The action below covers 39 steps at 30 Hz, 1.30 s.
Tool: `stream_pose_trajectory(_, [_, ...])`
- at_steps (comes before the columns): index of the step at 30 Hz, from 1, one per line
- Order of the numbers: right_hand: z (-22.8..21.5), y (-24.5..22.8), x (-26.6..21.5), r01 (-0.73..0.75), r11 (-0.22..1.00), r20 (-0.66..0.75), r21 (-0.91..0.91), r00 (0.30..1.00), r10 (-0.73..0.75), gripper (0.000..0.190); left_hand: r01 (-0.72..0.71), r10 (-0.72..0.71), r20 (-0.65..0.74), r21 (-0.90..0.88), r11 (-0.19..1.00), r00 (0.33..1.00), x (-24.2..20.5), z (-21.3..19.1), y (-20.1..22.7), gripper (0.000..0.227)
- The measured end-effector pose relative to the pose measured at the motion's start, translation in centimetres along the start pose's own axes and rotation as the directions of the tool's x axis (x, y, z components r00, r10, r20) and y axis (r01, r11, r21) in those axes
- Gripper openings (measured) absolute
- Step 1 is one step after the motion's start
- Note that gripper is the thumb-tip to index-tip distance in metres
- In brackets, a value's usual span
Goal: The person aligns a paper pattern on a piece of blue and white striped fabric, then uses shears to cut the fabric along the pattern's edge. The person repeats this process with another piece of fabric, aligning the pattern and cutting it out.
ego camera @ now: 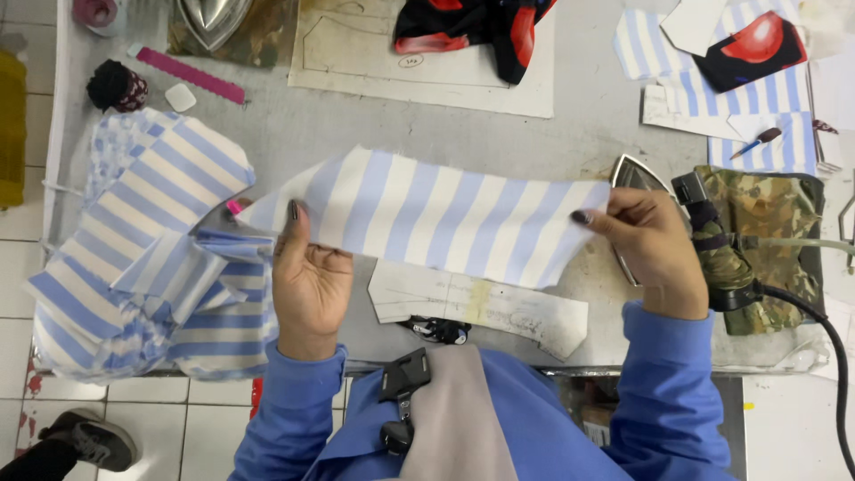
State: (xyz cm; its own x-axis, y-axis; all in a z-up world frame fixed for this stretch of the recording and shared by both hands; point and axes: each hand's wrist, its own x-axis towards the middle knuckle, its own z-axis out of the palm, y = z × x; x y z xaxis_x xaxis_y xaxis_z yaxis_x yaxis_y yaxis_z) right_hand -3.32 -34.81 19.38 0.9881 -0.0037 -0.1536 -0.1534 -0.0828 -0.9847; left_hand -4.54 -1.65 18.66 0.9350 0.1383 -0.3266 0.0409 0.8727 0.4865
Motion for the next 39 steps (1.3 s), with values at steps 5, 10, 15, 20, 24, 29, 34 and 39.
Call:
stream_pose_trajectory(5, [2.3, -1.5, -0.2, 0.062, 0.997, -0.072, 0.036, 0.996, -0.060, 0.007, -0.094, 0.094, 0.004, -0.016, 0.995, 0.996, 0.3, -3.2, -0.4, 0.020])
stream_pose_trajectory(10, [7.8, -4.7, -2.1, 0.241, 0.901, 0.588, -0.361, 0.809, 0.019, 0.041, -0.140, 0.122, 0.078, 0.320, 0.937, 0.989, -0.3, -4.3, -1.5, 0.019])
stream_pose_trajectory(15, [10.1, 5.9, -2.1, -0.032, 0.981, 0.670, 0.190, 0.734, -0.106, 0.072, -0.256, -0.165, 0.505, 0.660, 0.706, 0.847, -3.3, 0.6, -0.4, 0.027])
stream_pose_trajectory(20, [13.8, -2.0, -2.8, -0.281, 0.851, 0.085, 0.443, 0.958, 0.272, 0.024, -0.247, -0.194, 0.560, 0.615, 0.749, 0.806, -3.8, -1.6, -0.5, 0.086])
stream_pose_trajectory(24, [12.9, -6.3, -3.5, -0.202, 0.792, -0.147, 0.576, 0.928, 0.343, 0.022, -0.297, -0.533, 0.365, 0.931, 0.212, 0.763, -3.8, -2.6, -0.5, 0.083])
stream_pose_trajectory(29, [8.0, -3.9, -3.3, 0.159, 0.744, -0.549, 0.649, 0.775, 0.313, 0.043, 0.299, -0.595, 0.015, 0.855, 0.424, 0.803, -0.6, -8.0, 0.7, 0.026])
stream_pose_trajectory(34, [7.4, 3.8, -2.2, 0.041, 0.784, -0.572, 0.619, 0.708, 0.414, 0.032, 0.249, -0.199, -0.184, 0.888, 0.387, 0.963, 5.0, -11.6, -0.5, 0.030])
stream_pose_trajectory(39, [4.6, 13.7, -1.6, -0.116, 0.851, -0.511, 0.513, 0.755, 0.411, 0.016, 0.031, 0.154, -0.050, 0.992, 0.126, 0.987, 8.9, -15.2, -4.8, 0.021])
